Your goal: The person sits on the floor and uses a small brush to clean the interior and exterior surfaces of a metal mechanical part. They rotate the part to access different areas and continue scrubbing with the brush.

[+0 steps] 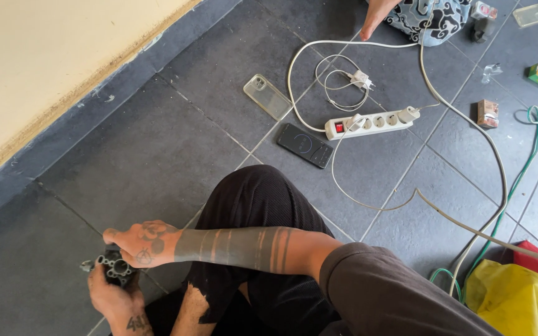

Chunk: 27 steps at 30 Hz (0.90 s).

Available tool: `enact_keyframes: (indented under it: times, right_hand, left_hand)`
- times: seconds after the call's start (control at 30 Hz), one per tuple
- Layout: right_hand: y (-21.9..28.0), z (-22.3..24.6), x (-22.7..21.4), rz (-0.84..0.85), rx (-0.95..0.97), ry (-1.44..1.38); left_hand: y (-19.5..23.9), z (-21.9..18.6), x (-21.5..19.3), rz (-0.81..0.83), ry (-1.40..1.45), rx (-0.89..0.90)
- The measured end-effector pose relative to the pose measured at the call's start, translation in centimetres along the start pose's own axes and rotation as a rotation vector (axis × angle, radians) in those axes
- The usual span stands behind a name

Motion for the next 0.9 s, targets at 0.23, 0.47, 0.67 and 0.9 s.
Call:
enact_keyframes:
  times: [0.23,0.47,0.67,0.9]
  right_hand:
    - [-0.1,-1.0,0.4,-0.064,-0.039,0.092]
    - [-0.6,-0.5,-0.2,-0.105,-0.044,0.105]
    - [0.0,-0.5,0.0,-0.022,-0.047,0.048]
    - [-0.3,-0.2,-0.3,-0.134,-0.055,0.080]
  left_hand:
    - [0.7,-0.8,0.7,0.022,0.068,-0.085]
    - [1.7,-1.1,1.5,0.172,0.073,-0.039]
    - [2.7,-3.3,1.8,0.072,0.164,-0.141]
    - [1.9,-2.0,1.2,0.075,0.204,-0.145]
Point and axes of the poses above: each hand's wrist, its own y-axis away from the middle knuckle, its own x-axis out of the palm, z = x × y, the point moved 3 cm from there along -y, towards the middle knuckle
